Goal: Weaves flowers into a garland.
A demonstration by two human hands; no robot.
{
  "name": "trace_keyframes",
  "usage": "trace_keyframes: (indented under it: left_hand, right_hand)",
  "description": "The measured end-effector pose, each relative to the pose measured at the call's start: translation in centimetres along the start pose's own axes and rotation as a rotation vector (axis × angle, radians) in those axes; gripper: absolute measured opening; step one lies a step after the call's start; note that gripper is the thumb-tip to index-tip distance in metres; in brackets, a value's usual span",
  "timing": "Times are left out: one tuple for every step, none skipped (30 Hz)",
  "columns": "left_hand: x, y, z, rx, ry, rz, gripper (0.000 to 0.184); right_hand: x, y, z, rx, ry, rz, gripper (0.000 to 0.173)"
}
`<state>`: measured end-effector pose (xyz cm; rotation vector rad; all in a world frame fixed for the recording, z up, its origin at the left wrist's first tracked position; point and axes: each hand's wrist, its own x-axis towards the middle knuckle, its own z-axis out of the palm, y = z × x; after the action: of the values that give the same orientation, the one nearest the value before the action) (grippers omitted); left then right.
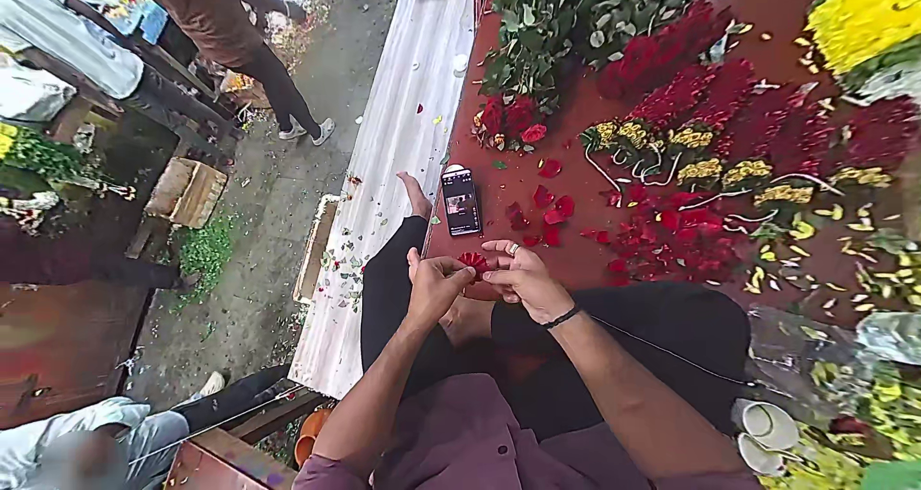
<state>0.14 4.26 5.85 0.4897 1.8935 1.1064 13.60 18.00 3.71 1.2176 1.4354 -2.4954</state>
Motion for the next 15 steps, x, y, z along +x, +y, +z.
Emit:
trace_keyframes:
  left_hand:
    - [0.0, 0.0, -0.1, 0.027, 0.004, -0.011, 0.014]
    - [0.0, 0.0, -0.2, 0.061, 0.003, -0.016, 0.014]
    - [0.0, 0.1, -0.2, 0.092, 0.0, -0.02, 0.014]
    - [0.0, 0.3, -0.2, 0.121, -0.009, -0.024, 0.014]
    - [0.0, 0.4, -0.2, 0.148, -0.018, -0.028, 0.014]
    - [0.0, 0.6, -0.2, 0.17, -0.023, -0.03, 0.014]
    - [0.1, 0.7, -0.2, 0.19, -0.025, -0.028, 0.014]
    - [0.1, 0.8, -0.3, 0.209, -0.027, -0.03, 0.015]
    - [0.2, 0.8, -0.4, 0.224, -0.027, -0.036, 0.015]
    - [0.3, 0.9, -0.6, 0.234, -0.027, -0.04, 0.015]
    - [0.4, 1.1, -0.8, 0.239, -0.032, -0.043, 0.015]
    - [0.5, 1.3, -1.1, 0.241, -0.043, -0.048, 0.016]
    - [0.6, 1.4, -1.5, 0.243, -0.056, -0.059, 0.016]
    - [0.6, 1.5, -1.9, 0.253, -0.068, -0.069, 0.017]
    - [0.7, 1.7, -2.3, 0.256, -0.079, -0.078, 0.019]
  right_hand:
    - [-0.2, -0.3, 0.0, -0.047, 0.015, -0.035, 0.054]
    - [-0.3, -0.5, 0.1, -0.086, 0.048, -0.089, 0.052]
    - [-0.4, -0.3, 0.3, -0.115, 0.082, -0.15, 0.051]
    - [-0.2, 0.2, 0.5, -0.137, 0.115, -0.205, 0.051]
    - [0.0, 0.7, 0.7, -0.161, 0.144, -0.248, 0.05]
    - [0.2, 1.2, 0.7, -0.186, 0.162, -0.279, 0.05]
    - [0.4, 1.5, 0.7, -0.209, 0.175, -0.301, 0.05]
    - [0.6, 1.7, 0.6, -0.236, 0.183, -0.321, 0.051]
    - [0.8, 1.8, 0.4, -0.266, 0.191, -0.342, 0.05]
    - [0.9, 1.7, 0.1, -0.29, 0.198, -0.363, 0.049]
    - [1.0, 1.4, -0.4, -0.31, 0.206, -0.392, 0.049]
    - [1.1, 1.2, -0.9, -0.35, 0.207, -0.421, 0.05]
    - [1.3, 1.1, -1.4, -0.414, 0.191, -0.435, 0.055]
    - [1.4, 1.0, -1.8, -0.479, 0.138, -0.418, 0.064]
    - [1.4, 1.1, -2.1, -0.527, 0.049, -0.369, 0.072]
